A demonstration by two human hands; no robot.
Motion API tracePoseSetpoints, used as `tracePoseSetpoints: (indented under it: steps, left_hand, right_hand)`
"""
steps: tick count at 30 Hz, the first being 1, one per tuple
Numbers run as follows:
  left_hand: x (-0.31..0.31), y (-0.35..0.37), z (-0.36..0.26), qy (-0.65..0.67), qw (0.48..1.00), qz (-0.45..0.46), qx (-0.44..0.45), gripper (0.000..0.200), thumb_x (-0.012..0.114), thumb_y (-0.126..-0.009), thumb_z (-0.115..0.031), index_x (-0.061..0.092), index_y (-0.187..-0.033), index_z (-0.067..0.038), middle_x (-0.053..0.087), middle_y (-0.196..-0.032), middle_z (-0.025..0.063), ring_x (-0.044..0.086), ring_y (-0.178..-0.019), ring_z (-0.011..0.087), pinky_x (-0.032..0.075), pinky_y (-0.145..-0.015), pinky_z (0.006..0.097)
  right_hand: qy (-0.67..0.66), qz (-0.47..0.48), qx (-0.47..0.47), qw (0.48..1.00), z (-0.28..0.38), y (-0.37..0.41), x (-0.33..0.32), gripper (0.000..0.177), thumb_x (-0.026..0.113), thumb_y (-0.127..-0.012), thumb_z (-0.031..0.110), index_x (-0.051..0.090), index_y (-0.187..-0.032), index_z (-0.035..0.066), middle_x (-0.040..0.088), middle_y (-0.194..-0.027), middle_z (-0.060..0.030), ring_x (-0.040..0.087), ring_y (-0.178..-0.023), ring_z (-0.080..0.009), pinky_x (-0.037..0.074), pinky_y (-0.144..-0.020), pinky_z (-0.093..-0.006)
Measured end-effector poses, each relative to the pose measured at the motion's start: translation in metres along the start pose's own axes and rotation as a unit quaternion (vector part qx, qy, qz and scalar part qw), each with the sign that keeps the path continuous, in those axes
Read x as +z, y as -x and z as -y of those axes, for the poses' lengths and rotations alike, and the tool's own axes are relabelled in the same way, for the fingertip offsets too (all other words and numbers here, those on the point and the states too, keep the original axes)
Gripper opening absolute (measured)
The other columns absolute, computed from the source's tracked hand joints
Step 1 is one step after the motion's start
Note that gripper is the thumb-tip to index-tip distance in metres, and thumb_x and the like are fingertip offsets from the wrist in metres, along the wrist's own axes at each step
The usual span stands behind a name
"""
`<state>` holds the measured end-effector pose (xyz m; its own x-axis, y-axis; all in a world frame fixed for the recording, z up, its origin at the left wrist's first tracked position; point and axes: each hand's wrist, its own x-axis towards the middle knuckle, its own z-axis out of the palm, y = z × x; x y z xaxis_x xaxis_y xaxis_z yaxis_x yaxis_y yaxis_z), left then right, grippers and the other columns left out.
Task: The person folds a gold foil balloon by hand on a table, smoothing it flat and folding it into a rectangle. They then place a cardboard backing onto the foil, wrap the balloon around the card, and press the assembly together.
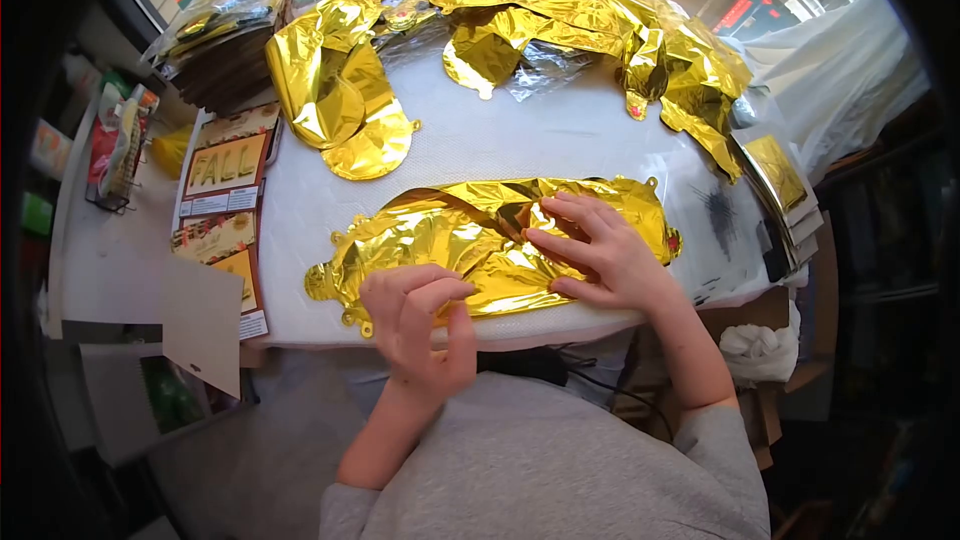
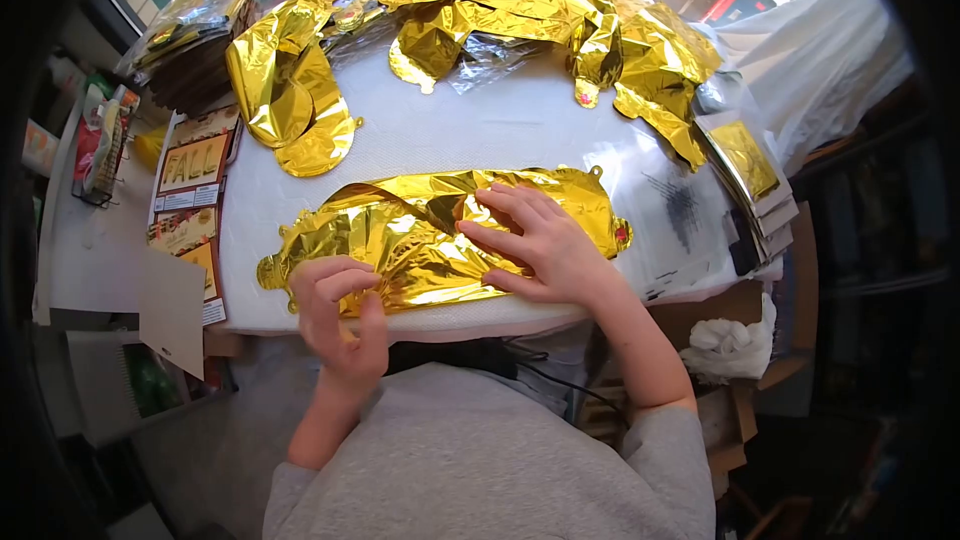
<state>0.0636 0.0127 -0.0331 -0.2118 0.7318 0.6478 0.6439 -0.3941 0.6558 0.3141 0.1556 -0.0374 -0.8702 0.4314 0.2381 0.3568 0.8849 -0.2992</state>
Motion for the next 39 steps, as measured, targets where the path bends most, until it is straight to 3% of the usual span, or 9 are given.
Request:
tracePoseSetpoints:
  steps: [2,4,8,9,13,15,25,30,39]
  left_hand:
    - [-0.015,-0.008,0.003,-0.064,0.997,0.027,0.022,0.017,0.068,-0.085,0.001,0.069,-0.101,-0.003,0.069,-0.098,0.0095,0.064,-0.094,0.0335,0.046,-0.091,0.0449]
    - [-0.022,-0.026,0.022,-0.147,0.981,0.112,-0.05,0.009,0.066,-0.086,0.002,0.069,-0.093,-0.003,0.068,-0.089,0.0081,0.065,-0.091,0.0344,0.046,-0.085,0.0436]
    - [-0.022,-0.037,0.056,-0.158,0.972,0.145,-0.1,0.03,0.066,-0.088,0.002,0.066,-0.117,-0.004,0.065,-0.113,0.0131,0.064,-0.106,0.0366,0.048,-0.092,0.0457]
    - [-0.024,-0.037,0.063,-0.146,0.971,0.163,-0.095,0.044,0.066,-0.088,0.002,0.06,-0.132,-0.005,0.061,-0.132,0.0137,0.062,-0.115,0.0371,0.048,-0.099,0.0455]
    - [-0.019,-0.038,0.071,-0.145,0.977,0.151,-0.035,0.043,0.066,-0.09,0.0,0.064,-0.133,-0.003,0.065,-0.135,0.0126,0.063,-0.119,0.0351,0.048,-0.102,0.0439]
    - [-0.022,-0.035,0.077,-0.165,0.963,0.212,-0.028,0.038,0.065,-0.092,-0.001,0.068,-0.13,-0.002,0.068,-0.134,0.0118,0.063,-0.123,0.0327,0.048,-0.104,0.0434]
    - [-0.014,-0.034,0.064,-0.205,0.962,0.171,-0.05,0.038,0.063,-0.094,-0.002,0.071,-0.131,-0.005,0.065,-0.141,0.0101,0.061,-0.127,0.0286,0.046,-0.105,0.0436]
    - [-0.016,-0.032,0.069,-0.251,0.939,0.236,-0.012,0.049,0.063,-0.087,0.003,0.07,-0.135,-0.009,0.06,-0.149,0.0084,0.058,-0.131,0.029,0.045,-0.105,0.0445]
    - [-0.009,-0.035,0.061,-0.227,0.953,0.197,0.032,0.049,0.062,-0.085,0.006,0.072,-0.131,-0.007,0.067,-0.14,0.0087,0.062,-0.127,0.0313,0.045,-0.11,0.0454]
  right_hand:
    - [-0.003,-0.006,0.0,1.0,-0.001,0.001,0.002,0.06,0.075,-0.092,0.041,0.064,-0.146,0.02,0.052,-0.154,-0.0176,0.052,-0.139,-0.0422,0.042,-0.118,-0.0534]
    - [-0.004,-0.012,-0.003,1.0,-0.001,0.002,0.003,0.061,0.077,-0.09,0.04,0.065,-0.146,0.019,0.052,-0.155,-0.0176,0.052,-0.14,-0.0424,0.042,-0.118,-0.0529]
    - [-0.004,-0.012,-0.006,1.0,-0.002,0.002,0.003,0.06,0.077,-0.09,0.04,0.066,-0.145,0.02,0.052,-0.155,-0.017,0.052,-0.139,-0.0424,0.044,-0.116,-0.0524]
    - [-0.005,-0.013,-0.007,1.0,-0.002,0.002,0.002,0.059,0.077,-0.09,0.04,0.066,-0.145,0.02,0.053,-0.154,-0.0168,0.053,-0.138,-0.0424,0.044,-0.116,-0.0522]
    - [-0.021,-0.016,0.001,1.0,-0.001,0.002,0.002,0.058,0.077,-0.091,0.04,0.067,-0.144,0.021,0.054,-0.154,-0.0165,0.054,-0.138,-0.0416,0.045,-0.115,-0.0518]
    - [-0.022,-0.024,-0.008,0.999,-0.002,0.001,0.003,0.057,0.077,-0.09,0.039,0.068,-0.143,0.021,0.055,-0.153,-0.0164,0.055,-0.137,-0.0406,0.046,-0.113,-0.0512]
    - [0.002,-0.03,-0.019,0.999,-0.001,0.005,0.003,0.054,0.079,-0.089,0.039,0.07,-0.139,0.021,0.059,-0.149,-0.0148,0.056,-0.136,-0.0387,0.047,-0.112,-0.0508]
    - [0.006,-0.039,-0.03,0.999,-0.002,0.006,0.003,0.054,0.079,-0.088,0.039,0.071,-0.138,0.02,0.062,-0.144,-0.0117,0.058,-0.135,-0.0376,0.047,-0.113,-0.0504]
    - [0.099,-0.077,-0.062,0.99,0.002,0.007,0.002,0.056,0.079,-0.089,0.047,0.071,-0.13,0.01,0.069,-0.131,-0.009,0.065,-0.125,-0.0292,0.049,-0.111,-0.0466]
